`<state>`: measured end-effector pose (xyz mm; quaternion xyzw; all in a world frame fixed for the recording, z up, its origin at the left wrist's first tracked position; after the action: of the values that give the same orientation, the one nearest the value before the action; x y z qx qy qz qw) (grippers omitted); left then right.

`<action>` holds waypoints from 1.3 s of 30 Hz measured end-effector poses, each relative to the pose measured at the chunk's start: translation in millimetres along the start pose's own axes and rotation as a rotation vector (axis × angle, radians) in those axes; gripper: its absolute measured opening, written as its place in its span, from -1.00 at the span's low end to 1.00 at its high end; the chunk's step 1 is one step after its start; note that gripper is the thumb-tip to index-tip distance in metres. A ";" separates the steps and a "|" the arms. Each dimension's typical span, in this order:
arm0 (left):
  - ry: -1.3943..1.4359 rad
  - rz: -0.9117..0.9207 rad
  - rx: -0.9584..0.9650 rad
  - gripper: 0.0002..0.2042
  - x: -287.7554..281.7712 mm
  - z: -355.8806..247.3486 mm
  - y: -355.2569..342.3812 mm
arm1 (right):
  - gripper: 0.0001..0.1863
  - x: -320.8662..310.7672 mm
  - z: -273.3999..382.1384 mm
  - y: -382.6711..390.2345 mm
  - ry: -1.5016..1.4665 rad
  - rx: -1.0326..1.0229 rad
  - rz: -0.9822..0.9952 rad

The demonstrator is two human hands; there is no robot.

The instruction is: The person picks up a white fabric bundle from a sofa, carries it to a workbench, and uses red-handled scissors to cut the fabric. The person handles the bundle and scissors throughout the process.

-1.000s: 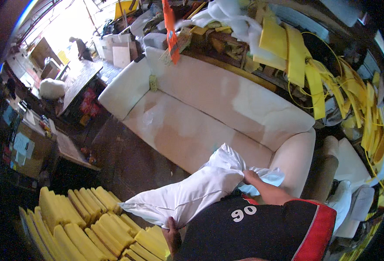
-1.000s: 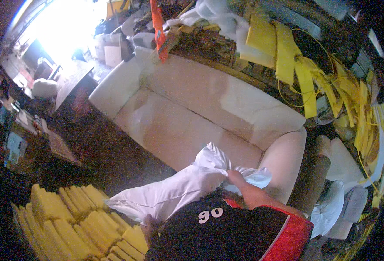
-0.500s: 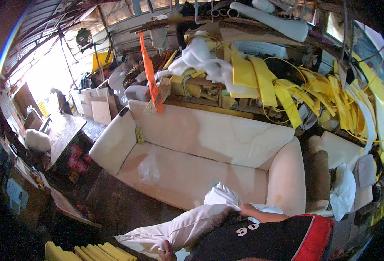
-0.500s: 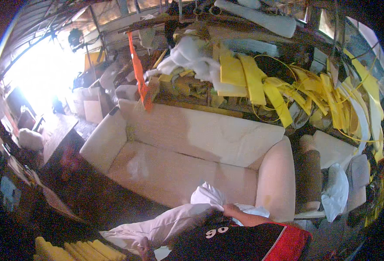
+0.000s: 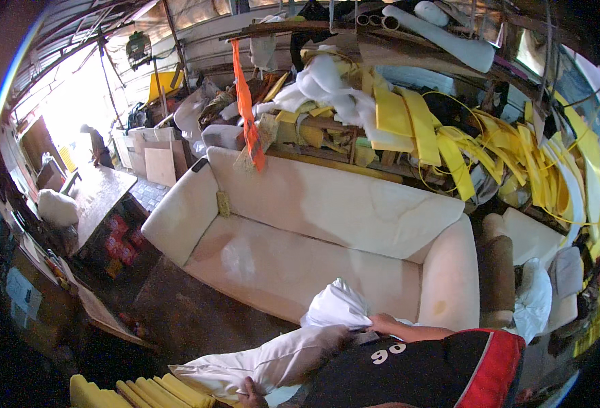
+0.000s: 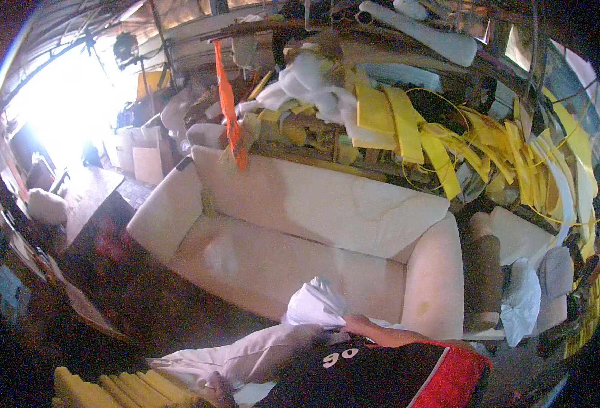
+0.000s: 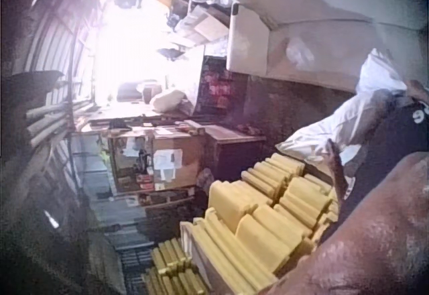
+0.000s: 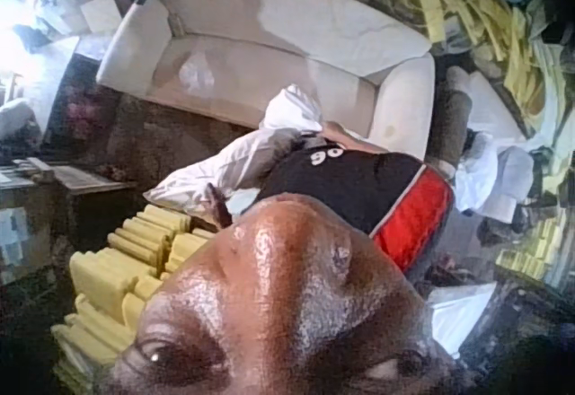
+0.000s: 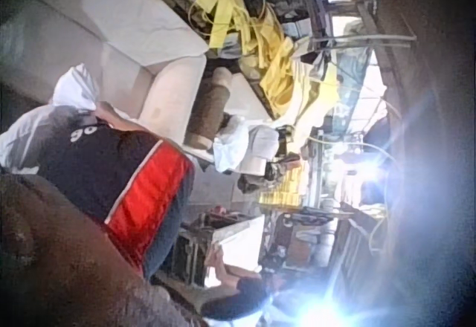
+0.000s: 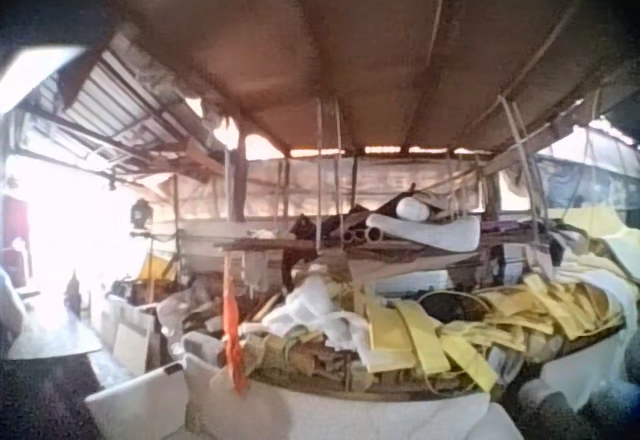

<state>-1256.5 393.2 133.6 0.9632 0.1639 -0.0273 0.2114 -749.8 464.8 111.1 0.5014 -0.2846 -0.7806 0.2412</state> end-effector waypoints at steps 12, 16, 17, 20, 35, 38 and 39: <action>0.214 0.013 -0.123 -0.49 1.0 -79.3 35.7 | -0.45 -10.4 51.3 -68.3 0.005 0.023 0.123; 0.242 -0.048 -0.100 -0.50 -3.7 -110.7 1.3 | -0.44 -6.7 52.9 -109.3 0.026 0.054 0.146; 0.248 -0.063 -0.089 -0.50 -5.9 -118.3 -6.7 | -0.45 -8.8 58.3 -116.8 0.007 0.063 0.142; 0.264 -0.134 -0.063 -0.51 -19.8 -143.8 -20.2 | -0.47 -28.5 88.0 -129.7 -0.034 0.081 0.161; 0.087 -0.273 0.038 -0.67 -44.8 -216.0 -61.1 | -0.56 -116.7 130.7 -116.5 -0.022 -0.023 0.070; -0.010 -0.251 0.080 -0.66 -67.0 -209.0 -92.7 | -0.54 -121.1 154.3 -103.5 -0.035 -0.007 0.047; -0.093 -0.279 0.108 -0.65 -67.8 -210.8 -98.5 | -0.54 -116.5 157.5 -99.9 -0.039 0.008 0.017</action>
<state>-1356.3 544.7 294.3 0.9387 0.2846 -0.1097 0.1609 -859.4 645.8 170.6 0.4845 -0.2966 -0.7872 0.2400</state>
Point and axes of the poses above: each hand's wrist, its own y-axis away from the middle knuckle, its own x-axis out of the palm, z = x × y, the point moved 1 cm from there along -y, towards the middle knuckle, and after that the axes turned 15 degrees about z, right-handed, at the moved point
